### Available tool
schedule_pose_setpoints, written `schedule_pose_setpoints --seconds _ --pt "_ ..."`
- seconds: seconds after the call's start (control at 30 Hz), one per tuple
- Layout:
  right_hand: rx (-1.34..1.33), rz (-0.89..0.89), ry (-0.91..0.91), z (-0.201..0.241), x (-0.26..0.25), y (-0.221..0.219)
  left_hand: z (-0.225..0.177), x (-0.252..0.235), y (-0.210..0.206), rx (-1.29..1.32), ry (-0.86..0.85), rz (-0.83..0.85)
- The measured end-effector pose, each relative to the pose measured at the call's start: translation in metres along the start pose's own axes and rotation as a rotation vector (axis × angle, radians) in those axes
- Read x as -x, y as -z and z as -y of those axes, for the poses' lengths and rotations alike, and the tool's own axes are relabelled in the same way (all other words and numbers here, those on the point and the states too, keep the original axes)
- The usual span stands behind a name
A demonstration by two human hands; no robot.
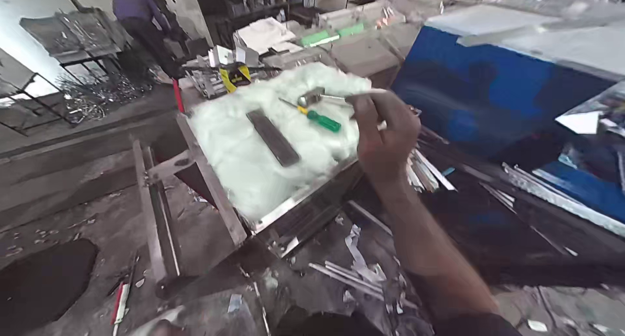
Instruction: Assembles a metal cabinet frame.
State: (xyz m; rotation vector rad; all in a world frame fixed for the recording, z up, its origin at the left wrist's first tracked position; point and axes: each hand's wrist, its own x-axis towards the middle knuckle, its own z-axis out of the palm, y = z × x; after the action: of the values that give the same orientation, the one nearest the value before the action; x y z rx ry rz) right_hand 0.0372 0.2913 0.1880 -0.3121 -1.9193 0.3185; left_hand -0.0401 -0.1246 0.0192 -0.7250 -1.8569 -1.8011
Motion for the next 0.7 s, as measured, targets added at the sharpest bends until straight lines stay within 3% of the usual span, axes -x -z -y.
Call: schedule_pose_setpoints --seconds 0.07,0.1,0.13,0.2,0.23,0.27,0.3,0.33,0.37,0.43,0.5,0.57,0.63,0.7 --pt "-0.304 -0.026 -0.085 0.013 0.106 0.007 -0.003 -0.003 -0.012 0.285 0.224 -0.249" --pt "-0.385 0.032 -0.222 0.013 0.171 0.012 -0.007 -0.007 -0.019 0.369 0.311 -0.358" --pt "-0.400 0.074 -0.430 0.009 0.237 0.020 -0.007 -0.014 -0.026 0.439 0.368 -0.438" --pt "-0.313 0.053 -1.061 -0.006 0.358 0.058 -0.004 -0.021 -0.038 0.496 0.436 -0.477" --pt "-0.244 -0.049 -1.315 -0.022 0.405 0.086 -0.001 -0.024 -0.044 0.506 0.455 -0.477" --pt "-0.159 -0.184 -1.441 -0.040 0.442 0.119 0.003 -0.027 -0.050 0.503 0.467 -0.489" --pt "-0.100 -0.299 -1.410 -0.057 0.468 0.160 0.005 -0.027 -0.056 0.490 0.482 -0.490" --pt "-0.104 -0.371 -1.249 -0.080 0.487 0.204 0.007 -0.028 -0.060 0.474 0.488 -0.481" --pt "-0.097 -0.410 -1.093 -0.106 0.495 0.245 0.012 -0.027 -0.062 0.442 0.480 -0.482" --pt "0.041 -0.517 -1.229 -0.135 0.457 0.303 0.016 -0.028 -0.063 0.384 0.479 -0.502" --pt "-0.050 -0.413 -1.108 -0.185 0.445 0.352 0.013 -0.032 -0.070 0.340 0.498 -0.582" --pt "-0.151 -0.368 -1.095 -0.204 0.413 0.359 0.008 -0.033 -0.075 0.314 0.506 -0.602" --pt "-0.156 -0.219 -1.159 -0.193 0.378 0.349 0.008 -0.034 -0.077 0.289 0.503 -0.612" --pt "-0.090 -0.126 -1.159 -0.195 0.378 0.349 0.015 -0.033 -0.074 0.251 0.488 -0.594"
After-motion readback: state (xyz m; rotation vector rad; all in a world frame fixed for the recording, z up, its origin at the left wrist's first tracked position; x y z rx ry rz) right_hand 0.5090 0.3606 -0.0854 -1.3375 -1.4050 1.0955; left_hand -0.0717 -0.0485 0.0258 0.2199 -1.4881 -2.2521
